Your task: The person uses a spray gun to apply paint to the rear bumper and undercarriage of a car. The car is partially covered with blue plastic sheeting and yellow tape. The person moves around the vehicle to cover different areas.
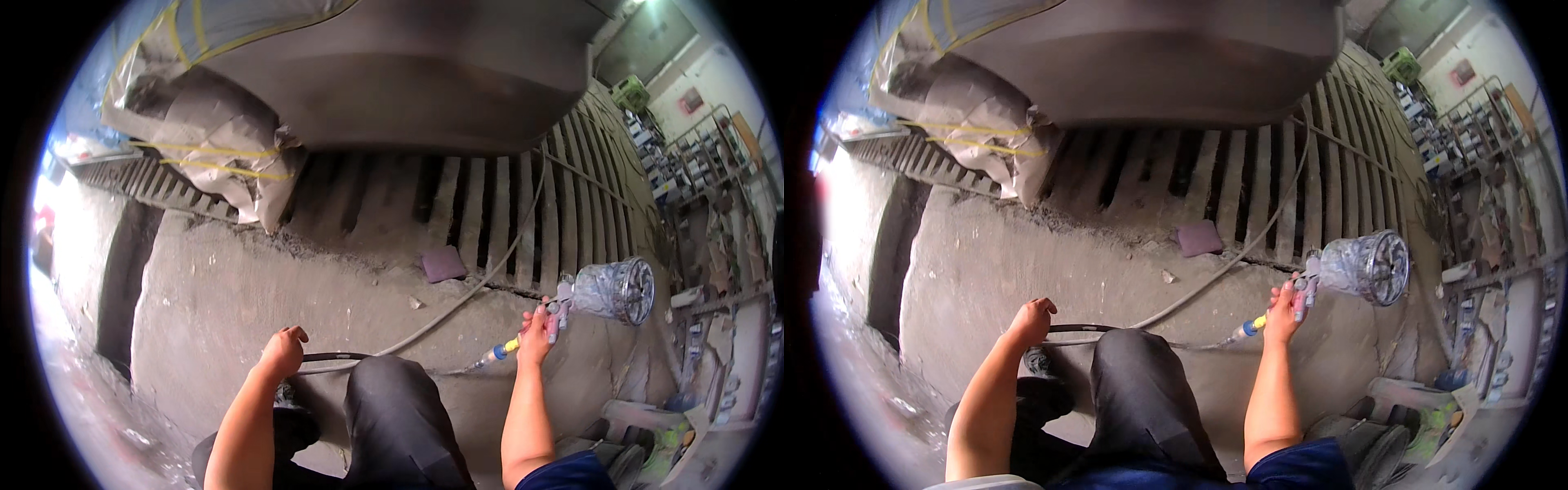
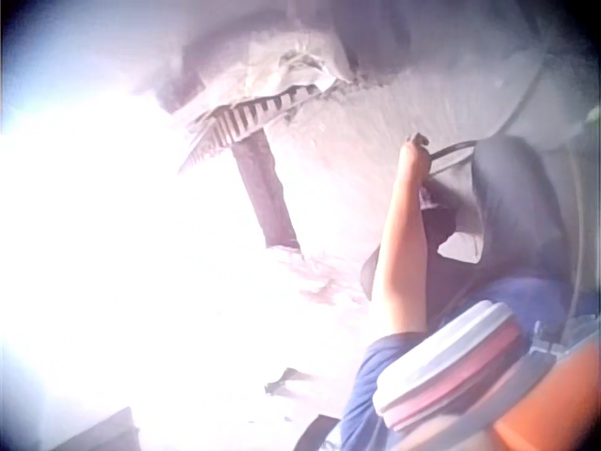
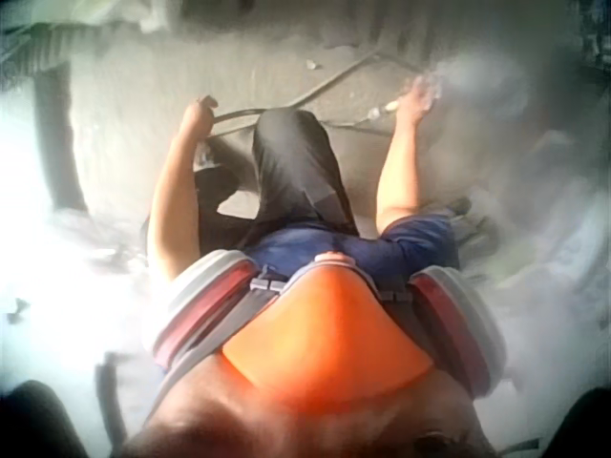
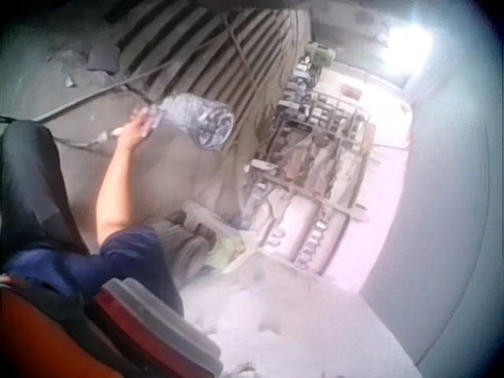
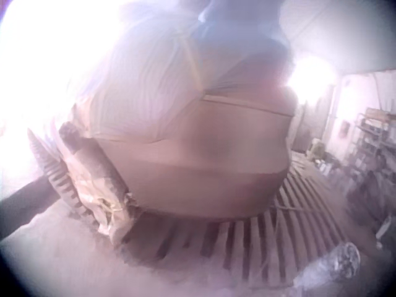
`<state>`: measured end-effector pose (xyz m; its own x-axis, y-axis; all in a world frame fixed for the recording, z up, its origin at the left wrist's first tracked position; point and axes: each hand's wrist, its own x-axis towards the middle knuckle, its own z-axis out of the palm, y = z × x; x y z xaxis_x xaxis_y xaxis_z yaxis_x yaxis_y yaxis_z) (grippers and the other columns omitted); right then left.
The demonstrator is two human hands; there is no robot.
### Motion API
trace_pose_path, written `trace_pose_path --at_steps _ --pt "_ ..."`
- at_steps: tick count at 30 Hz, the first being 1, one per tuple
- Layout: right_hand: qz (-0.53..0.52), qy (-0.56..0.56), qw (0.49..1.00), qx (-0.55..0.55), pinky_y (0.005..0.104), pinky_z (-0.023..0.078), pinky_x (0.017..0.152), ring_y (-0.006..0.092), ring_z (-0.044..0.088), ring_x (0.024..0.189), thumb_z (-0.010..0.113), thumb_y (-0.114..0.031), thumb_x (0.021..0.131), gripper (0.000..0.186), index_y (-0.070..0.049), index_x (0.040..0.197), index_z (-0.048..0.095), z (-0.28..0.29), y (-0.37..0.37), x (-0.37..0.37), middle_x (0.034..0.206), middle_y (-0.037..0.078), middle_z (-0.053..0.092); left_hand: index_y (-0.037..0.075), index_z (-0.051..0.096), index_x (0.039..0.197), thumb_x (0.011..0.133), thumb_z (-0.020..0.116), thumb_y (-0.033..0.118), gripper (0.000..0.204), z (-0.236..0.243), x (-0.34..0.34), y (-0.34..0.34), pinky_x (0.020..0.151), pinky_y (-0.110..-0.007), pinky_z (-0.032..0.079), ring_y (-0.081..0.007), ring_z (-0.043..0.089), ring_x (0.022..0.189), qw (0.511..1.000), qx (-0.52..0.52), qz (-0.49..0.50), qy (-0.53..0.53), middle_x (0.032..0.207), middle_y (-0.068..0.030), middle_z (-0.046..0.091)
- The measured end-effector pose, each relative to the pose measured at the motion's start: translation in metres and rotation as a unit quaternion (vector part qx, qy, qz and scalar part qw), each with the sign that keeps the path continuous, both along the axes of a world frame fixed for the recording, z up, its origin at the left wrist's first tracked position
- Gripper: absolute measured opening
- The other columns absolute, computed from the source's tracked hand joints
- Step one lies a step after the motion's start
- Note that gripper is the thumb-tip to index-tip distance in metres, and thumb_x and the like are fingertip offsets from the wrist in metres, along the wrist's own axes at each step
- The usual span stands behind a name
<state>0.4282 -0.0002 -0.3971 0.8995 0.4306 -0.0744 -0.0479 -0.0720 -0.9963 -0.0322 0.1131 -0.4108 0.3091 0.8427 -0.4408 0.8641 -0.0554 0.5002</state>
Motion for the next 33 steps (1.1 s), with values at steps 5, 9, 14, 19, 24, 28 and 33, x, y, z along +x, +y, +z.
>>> trace_pose_path --at_steps 5,9,14,19,24,28,33 --pt "-0.002 0.075 0.997 0.015 0.0204 0.037 0.046 0.0062 0.049 0.055 0.056 -0.032 0.089 0.029 -0.009 0.107 0.056 0.008 0.011 0.015 0.067 -0.002 0.052 0.004 0.062 0.088 0.077 0.042 0.001 0.023 0.045 0.002 0.018 0.082 -0.04 0.046 -0.0364 0.058 0.091 1.0 0.01 -0.014 0.0 0.09 -0.0215 0.061" --pt "0.099 0.125 0.987 0.011 0.0208 0.036 0.044 0.0075 0.047 0.051 0.056 -0.029 0.088 0.023 -0.01 0.1 0.053 0.002 0.023 -0.026 0.062 0.0 0.051 0.003 0.061 0.09 0.078 0.046 0.005 0.019 0.08 -0.018 0.029 0.07 -0.038 0.047 -0.0324 0.061 0.077 0.999 -0.004 0.04 0.022 0.078 -0.0203 0.061" --pt "0.364 0.119 0.919 0.094 0.0204 0.036 0.045 0.0061 0.048 0.051 0.06 -0.022 0.087 0.017 -0.006 0.093 0.058 0.025 0.03 -0.093 0.062 0.0 0.054 0.003 0.061 0.093 0.077 0.05 0.006 0.019 0.094 -0.053 0.017 0.063 -0.033 0.046 -0.0216 0.058 0.067 0.998 -0.018 0.048 0.034 0.069 -0.0151 0.058" --pt "0.363 -0.019 0.922 0.132 0.0211 0.034 0.048 0.0064 0.045 0.053 0.055 -0.025 0.09 0.023 -0.004 0.098 0.053 0.004 0.029 -0.099 0.062 0.001 0.052 0.003 0.061 0.093 0.076 0.05 0.006 0.021 0.096 -0.057 0.007 0.065 -0.034 0.047 -0.0243 0.06 0.07 0.997 -0.06 0.039 0.036 0.071 -0.0154 0.059" --pt "0.074 0.055 0.996 0.022 0.0183 0.037 0.048 0.0044 0.047 0.057 0.053 -0.019 0.09 0.025 -0.007 0.112 0.049 0.026 -0.004 -0.065 0.069 -0.003 0.051 0.004 0.061 0.097 0.075 0.051 0.007 0.024 0.091 -0.042 0.006 0.066 -0.034 0.048 -0.0235 0.062 0.073 0.997 -0.076 -0.019 0.02 0.076 -0.013 0.062" --pt "0.042 -0.022 0.999 -0.004 0.0199 0.039 0.049 0.006 0.048 0.059 0.053 -0.016 0.09 0.029 -0.006 0.117 0.047 0.029 0.001 -0.069 0.075 0.0 0.054 0.004 0.061 0.098 0.074 0.046 0.005 0.028 0.092 -0.036 0.009 0.076 -0.039 0.048 -0.0336 0.061 0.086 0.993 -0.104 -0.03 0.036 0.086 -0.0195 0.063" --pt "0.206 -0.218 0.954 0.001 0.0218 0.041 0.053 0.0063 0.048 0.06 0.055 -0.017 0.089 0.02 -0.004 0.104 0.053 0.001 0.036 -0.113 0.071 0.0 0.052 0.005 0.061 0.1 0.073 0.047 0.004 0.03 0.083 -0.041 0.012 0.076 -0.038 0.048 -0.0325 0.061 0.086 0.994 -0.098 -0.037 0.04 0.086 -0.0195 0.063"
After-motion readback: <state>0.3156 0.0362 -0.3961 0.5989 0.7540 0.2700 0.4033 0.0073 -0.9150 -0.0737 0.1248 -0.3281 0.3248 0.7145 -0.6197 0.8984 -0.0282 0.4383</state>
